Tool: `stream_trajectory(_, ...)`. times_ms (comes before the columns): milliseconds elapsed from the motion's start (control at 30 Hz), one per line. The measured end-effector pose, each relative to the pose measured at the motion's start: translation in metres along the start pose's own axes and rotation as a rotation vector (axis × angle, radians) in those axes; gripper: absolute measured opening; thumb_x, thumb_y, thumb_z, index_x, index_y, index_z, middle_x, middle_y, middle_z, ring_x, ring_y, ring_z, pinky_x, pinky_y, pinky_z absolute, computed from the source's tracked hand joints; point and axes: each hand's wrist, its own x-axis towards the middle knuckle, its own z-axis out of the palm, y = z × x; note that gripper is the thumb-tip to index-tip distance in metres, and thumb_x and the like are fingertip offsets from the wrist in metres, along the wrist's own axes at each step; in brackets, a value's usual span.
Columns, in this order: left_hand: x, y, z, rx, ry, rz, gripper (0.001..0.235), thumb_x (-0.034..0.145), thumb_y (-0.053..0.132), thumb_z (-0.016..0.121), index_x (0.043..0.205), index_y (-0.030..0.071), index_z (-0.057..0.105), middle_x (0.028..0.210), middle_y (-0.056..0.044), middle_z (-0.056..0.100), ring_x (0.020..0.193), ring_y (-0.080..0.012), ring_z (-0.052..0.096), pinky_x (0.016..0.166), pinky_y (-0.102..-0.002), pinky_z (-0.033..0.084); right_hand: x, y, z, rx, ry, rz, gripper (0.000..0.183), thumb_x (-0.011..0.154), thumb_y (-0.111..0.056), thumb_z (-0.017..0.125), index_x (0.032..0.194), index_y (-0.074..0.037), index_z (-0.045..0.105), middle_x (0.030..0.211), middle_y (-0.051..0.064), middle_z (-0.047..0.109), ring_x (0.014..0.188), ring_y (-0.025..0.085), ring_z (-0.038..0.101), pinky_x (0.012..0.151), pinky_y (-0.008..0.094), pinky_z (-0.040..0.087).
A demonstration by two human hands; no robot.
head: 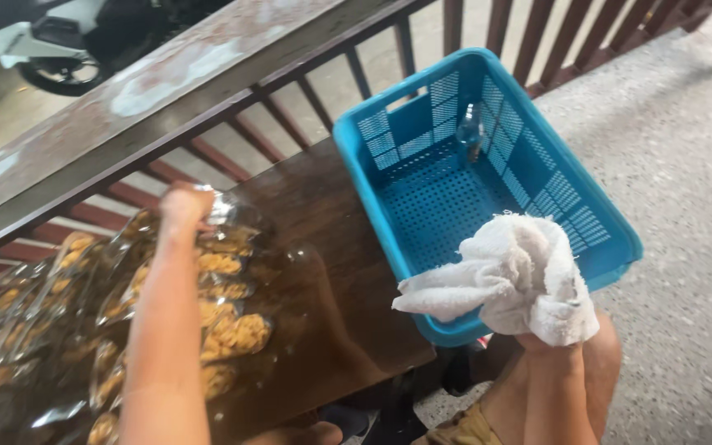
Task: The person wipes the exterior of sealed snack bags with a white cloth and places them into a blue basket. Later, the person uses a handheld heat sealer to seal additional snack bags and places them into the basket.
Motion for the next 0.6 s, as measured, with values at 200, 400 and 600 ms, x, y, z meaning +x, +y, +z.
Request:
stream_trajectory(200,-0.075,0.093,-0.015,0.168,0.302,0.418,0.042,0.095,0.039,0.073,0.095,-0.002,0.071,0.092,-0.024,0.074,0.088,-0.0392,0.073,0.077,-0.046,0.058,0.014,-0.019,0.000,0.063,-0.001,-0.085,0.052,0.100,-0.029,0.067,0.137,0.004,0.053,0.129,0.017,0.060,0.115,0.030,0.059,0.101,0.043,0.052)
stream_trajectory(400,-0.152,0.287,0.107,-0.099,0.090,1.108,0.015,0.104,0.020,0.056,0.113,0.011,0.064,0.114,-0.015,0.063,0.094,-0.0379,0.067,0.078,-0.050,0.056,0.013,-0.011,-0.034,0.063,0.086,-0.083,0.059,0.100,-0.036,0.067,0.142,0.003,0.050,0.135,0.017,0.060,0.121,0.032,0.059,0.105,0.045,0.052)
stream_trajectory(600,-0.121,0.417,0.223,0.798,0.377,1.500,0.043,0.095,0.028,0.050,0.135,0.017,0.061,0.149,-0.008,0.054,0.136,-0.0416,0.043,0.101,-0.066,0.040,-0.003,0.002,-0.080,0.024,0.307,-0.056,0.059,0.098,-0.036,0.066,0.142,0.000,0.050,0.135,0.015,0.060,0.122,0.030,0.059,0.104,0.044,0.052)
